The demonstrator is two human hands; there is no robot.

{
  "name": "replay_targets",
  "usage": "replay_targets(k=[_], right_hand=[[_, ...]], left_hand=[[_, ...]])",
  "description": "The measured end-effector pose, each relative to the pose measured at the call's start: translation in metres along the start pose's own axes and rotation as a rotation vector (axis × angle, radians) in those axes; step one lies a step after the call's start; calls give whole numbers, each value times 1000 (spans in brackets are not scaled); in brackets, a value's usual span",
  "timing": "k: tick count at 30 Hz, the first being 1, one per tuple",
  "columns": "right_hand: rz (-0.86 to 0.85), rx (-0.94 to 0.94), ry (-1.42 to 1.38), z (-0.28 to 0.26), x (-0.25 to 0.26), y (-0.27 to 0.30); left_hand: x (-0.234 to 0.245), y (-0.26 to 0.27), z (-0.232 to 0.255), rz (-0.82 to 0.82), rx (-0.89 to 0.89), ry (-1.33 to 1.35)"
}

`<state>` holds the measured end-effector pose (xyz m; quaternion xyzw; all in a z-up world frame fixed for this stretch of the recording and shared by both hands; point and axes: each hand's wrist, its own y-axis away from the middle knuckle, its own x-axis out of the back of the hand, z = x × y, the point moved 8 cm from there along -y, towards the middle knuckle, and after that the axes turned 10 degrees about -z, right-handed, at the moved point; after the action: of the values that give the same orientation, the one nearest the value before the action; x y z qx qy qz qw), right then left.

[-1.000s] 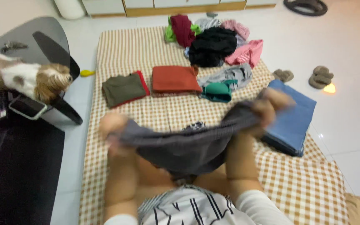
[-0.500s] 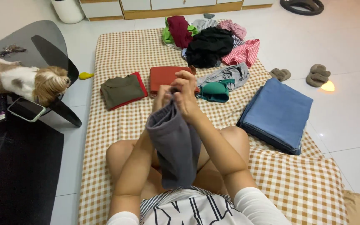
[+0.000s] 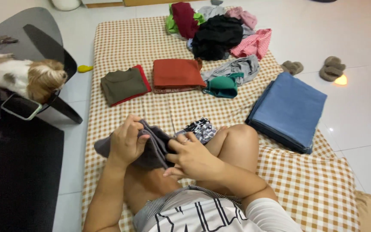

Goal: The person folds clothes by hand, including a red garment, a brown pair of shorts, a green top, a floral garment, and a gray pair of shorts, placing them in a row on a bed.

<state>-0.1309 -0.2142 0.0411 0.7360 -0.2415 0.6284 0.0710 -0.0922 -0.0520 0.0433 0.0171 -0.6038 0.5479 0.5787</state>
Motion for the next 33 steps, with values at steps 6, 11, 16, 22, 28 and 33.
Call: replay_targets(k=[6,11,16,22,28,33], right_hand=[[236,81,-102,23,39,4],[329,76,-354,103,46,-40],[381,-44,-572,140,30,-93],[391,233,-636,100,8,-74],[-313,349,-766,34,-117,-23],[-733,371,-725,27,-205,-16]], left_hand=[[29,22,-37,97,103,-16],[12,18,-91,145,257,13],[40,-6,-126,284,311,262],[77,38,-68,52,217,242],[-45,210,-47,-597,725,477],[-109,328,-17,-1137,986,627]])
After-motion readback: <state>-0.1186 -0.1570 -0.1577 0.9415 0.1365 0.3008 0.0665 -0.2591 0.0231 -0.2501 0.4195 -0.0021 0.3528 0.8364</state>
